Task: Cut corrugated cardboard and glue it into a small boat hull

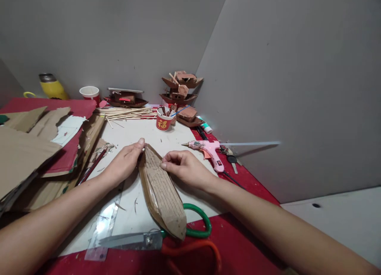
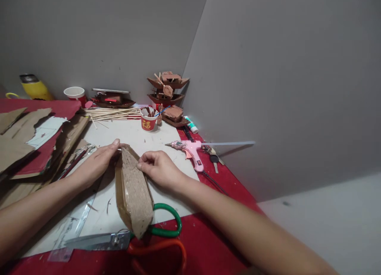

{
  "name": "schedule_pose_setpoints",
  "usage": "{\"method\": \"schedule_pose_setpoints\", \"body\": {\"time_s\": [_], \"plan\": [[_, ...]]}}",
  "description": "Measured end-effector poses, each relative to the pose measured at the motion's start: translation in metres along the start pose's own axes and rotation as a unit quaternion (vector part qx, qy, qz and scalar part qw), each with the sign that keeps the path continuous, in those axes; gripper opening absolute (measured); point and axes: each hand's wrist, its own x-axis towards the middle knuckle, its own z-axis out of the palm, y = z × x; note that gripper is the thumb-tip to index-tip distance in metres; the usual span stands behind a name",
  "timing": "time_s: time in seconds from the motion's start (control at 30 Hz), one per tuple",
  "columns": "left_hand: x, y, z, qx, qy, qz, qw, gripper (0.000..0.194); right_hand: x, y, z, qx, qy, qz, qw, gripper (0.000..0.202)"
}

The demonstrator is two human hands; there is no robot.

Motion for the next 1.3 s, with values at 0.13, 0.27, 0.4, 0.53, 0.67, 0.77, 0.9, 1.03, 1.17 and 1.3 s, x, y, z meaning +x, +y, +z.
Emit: {"method": "schedule_pose_setpoints", "body": {"time_s": [0.13, 0.27, 0.4, 0.53, 0.67, 0.77, 0.9, 1.03, 1.17, 1.3], "plan": [[0.0, -0.001, 0.001, 0.021, -0.053, 0.011, 0.998, 0.044, -0.003, 0.005, 0.005, -0.04, 0.045, -0.014, 0.998, 0.011], [0.0, -0.002, 0.001, 0.018, -0.08, 0.016, 0.997, 0.035, -0.005, 0.003, 0.01, -0.023, 0.102, -0.009, 0.994, 0.013], [0.0, -0.002, 0.001, 0.025, -0.07, 0.025, 0.997, 0.035, -0.005, 0.002, 0.015, 0.035, 0.123, 0.01, 0.992, 0.017], [0.0, -0.003, 0.001, 0.015, -0.062, 0.018, 0.998, 0.036, -0.006, 0.006, 0.022, 0.052, 0.155, 0.017, 0.986, 0.02], [0.0, -0.006, 0.001, 0.019, -0.057, 0.019, 0.998, 0.037, -0.009, 0.011, 0.027, 0.028, 0.14, 0.016, 0.99, 0.021], [0.0, -0.008, 0.002, 0.013, -0.072, 0.013, 0.997, 0.031, -0.012, 0.015, 0.03, -0.019, 0.13, 0.005, 0.991, 0.02], [0.0, -0.012, 0.003, 0.0, -0.1, -0.001, 0.995, 0.028, -0.014, 0.019, 0.031, -0.086, 0.143, -0.008, 0.986, 0.018], [0.001, -0.018, 0.004, -0.031, -0.093, -0.009, 0.995, 0.026, -0.015, 0.016, 0.03, -0.158, 0.138, -0.026, 0.977, 0.015], [0.001, -0.018, 0.005, -0.064, -0.077, -0.022, 0.995, 0.026, -0.015, 0.007, 0.024, -0.193, 0.129, -0.041, 0.972, 0.003], [0.0, -0.014, 0.007, -0.104, -0.071, -0.031, 0.992, 0.022, -0.007, -0.005, 0.015, -0.168, 0.154, -0.075, 0.971, 0.024]]}}
